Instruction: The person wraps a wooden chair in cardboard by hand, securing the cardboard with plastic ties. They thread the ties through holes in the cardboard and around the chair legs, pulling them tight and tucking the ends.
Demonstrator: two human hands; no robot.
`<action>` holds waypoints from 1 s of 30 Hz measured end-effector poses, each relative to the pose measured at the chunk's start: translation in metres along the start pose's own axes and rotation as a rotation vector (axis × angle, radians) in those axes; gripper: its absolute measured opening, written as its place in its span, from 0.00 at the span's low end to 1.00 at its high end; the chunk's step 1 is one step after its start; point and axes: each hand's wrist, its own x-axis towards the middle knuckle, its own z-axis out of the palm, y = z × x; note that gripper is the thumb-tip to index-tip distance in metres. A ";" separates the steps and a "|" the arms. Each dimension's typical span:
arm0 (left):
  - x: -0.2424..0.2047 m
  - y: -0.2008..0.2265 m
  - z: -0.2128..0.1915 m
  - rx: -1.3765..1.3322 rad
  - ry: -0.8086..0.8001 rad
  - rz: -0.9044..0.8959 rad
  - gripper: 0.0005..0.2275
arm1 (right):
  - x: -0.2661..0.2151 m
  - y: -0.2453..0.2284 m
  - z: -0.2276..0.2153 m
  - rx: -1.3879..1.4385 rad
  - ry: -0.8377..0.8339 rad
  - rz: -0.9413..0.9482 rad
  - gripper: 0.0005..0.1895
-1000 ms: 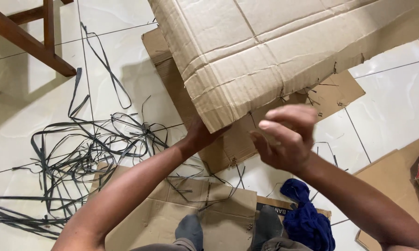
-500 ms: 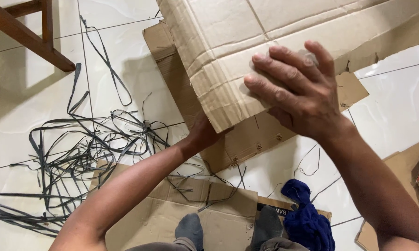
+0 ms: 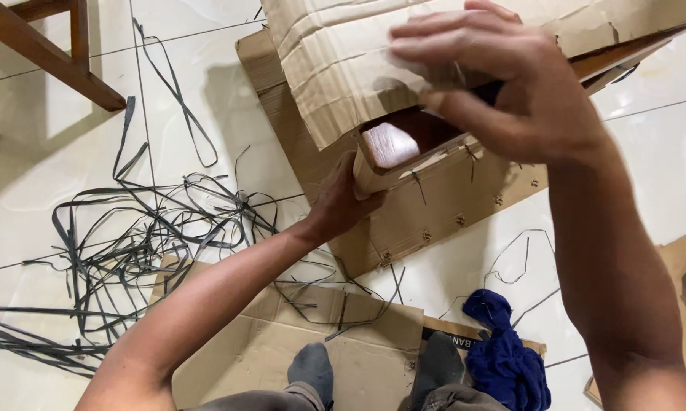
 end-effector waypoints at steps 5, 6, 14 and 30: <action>0.001 -0.003 0.004 -0.044 -0.002 -0.023 0.31 | -0.052 0.011 0.059 -0.160 0.806 -0.071 0.07; 0.004 0.009 0.002 -0.047 -0.002 -0.024 0.31 | -0.073 0.016 0.074 -0.160 0.804 -0.069 0.07; 0.015 0.032 -0.004 -0.045 -0.003 -0.315 0.30 | -0.107 -0.022 0.159 0.304 0.310 0.545 0.20; -0.004 0.025 0.001 -0.117 -0.046 -0.391 0.31 | -0.106 0.001 0.208 0.688 0.076 1.291 0.23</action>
